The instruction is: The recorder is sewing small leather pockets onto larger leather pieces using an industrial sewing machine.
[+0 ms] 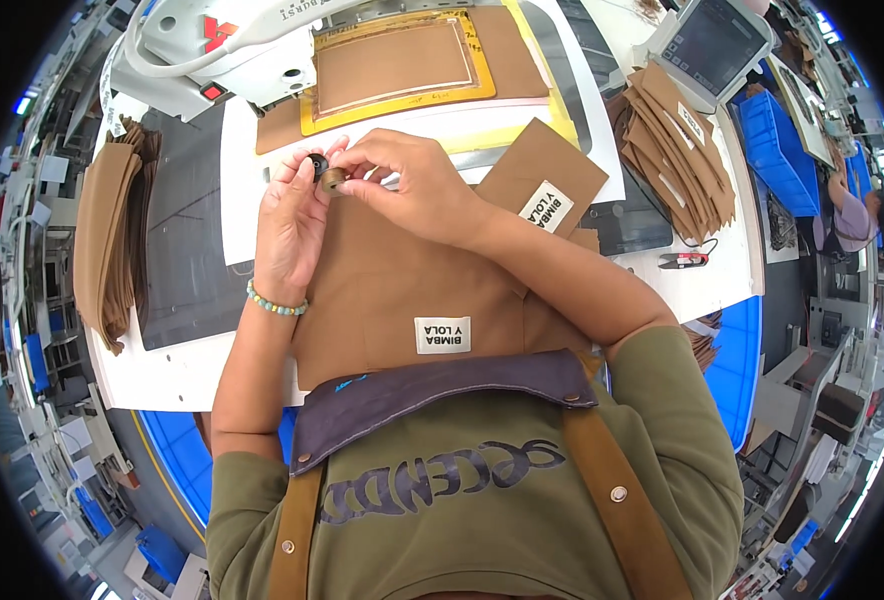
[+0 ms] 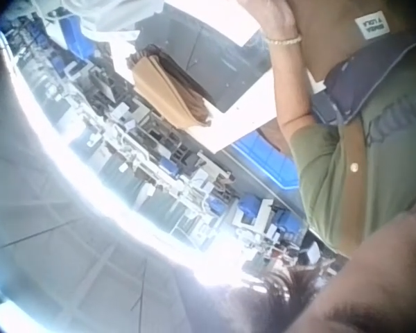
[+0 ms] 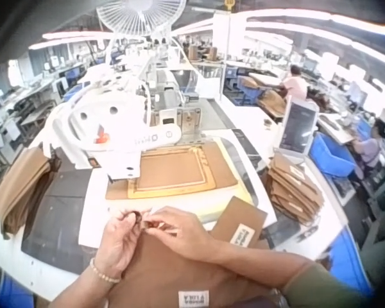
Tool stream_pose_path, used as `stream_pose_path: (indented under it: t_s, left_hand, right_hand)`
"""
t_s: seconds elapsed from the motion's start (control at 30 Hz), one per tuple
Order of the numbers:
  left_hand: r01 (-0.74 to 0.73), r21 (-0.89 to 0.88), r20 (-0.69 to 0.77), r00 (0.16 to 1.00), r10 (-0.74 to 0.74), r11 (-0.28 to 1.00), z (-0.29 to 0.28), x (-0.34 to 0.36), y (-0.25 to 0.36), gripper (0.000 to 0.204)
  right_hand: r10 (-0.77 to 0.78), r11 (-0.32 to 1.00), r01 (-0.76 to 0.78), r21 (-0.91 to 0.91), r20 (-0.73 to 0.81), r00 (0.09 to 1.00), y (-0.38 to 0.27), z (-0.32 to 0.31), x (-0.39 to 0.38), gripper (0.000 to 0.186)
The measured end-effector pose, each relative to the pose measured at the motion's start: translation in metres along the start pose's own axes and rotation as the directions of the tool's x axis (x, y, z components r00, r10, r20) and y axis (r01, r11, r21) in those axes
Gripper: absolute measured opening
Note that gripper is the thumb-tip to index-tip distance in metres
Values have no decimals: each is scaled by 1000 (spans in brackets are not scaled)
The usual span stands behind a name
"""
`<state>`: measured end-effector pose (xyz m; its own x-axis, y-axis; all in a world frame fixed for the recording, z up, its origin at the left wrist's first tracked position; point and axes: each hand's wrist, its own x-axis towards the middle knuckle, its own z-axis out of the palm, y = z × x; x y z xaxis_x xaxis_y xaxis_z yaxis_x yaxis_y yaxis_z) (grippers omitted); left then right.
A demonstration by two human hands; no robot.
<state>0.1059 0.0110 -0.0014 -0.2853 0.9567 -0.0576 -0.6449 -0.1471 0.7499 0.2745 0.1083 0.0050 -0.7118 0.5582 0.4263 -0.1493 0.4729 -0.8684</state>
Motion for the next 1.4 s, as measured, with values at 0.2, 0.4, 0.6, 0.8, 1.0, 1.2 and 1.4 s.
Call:
stream_pose_path:
  t_s: [0.2,0.4,0.6,0.8,1.0,1.2,1.4]
  left_hand:
    - [-8,179,-68,997,20,984,0,-1,0,20]
    - [-80,318,-27,995,94,945,10,-5,1,35]
    - [-128,330,55,992,116,935,17,-8,0,46]
    - [-151,435,102,988,118,887,13,-9,-6,43]
    - [-122,442,-36,987,154,888,7,-5,-5,31]
    - [-169,744,102,985,141,647,1,-5,6,23]
    - [-500,850,395,815,423,168,2,-5,2,38]
  right_hand:
    - [269,893,-288,345,104,958,6,-1,1,25]
    - [291,832,-281,479,55,955,8,-3,2,20]
    - [321,836,-301,459,35,946,13,-4,3,17]
    - [329,821,-313,477,52,943,15,-8,2,15]
    - [244,967,-238,94,-60,968,8,-10,6,12]
    - [233,972,-228,63,-85,969,13,-16,4,16]
    - [505,648,-504,571,173,846,17,-20,6,22]
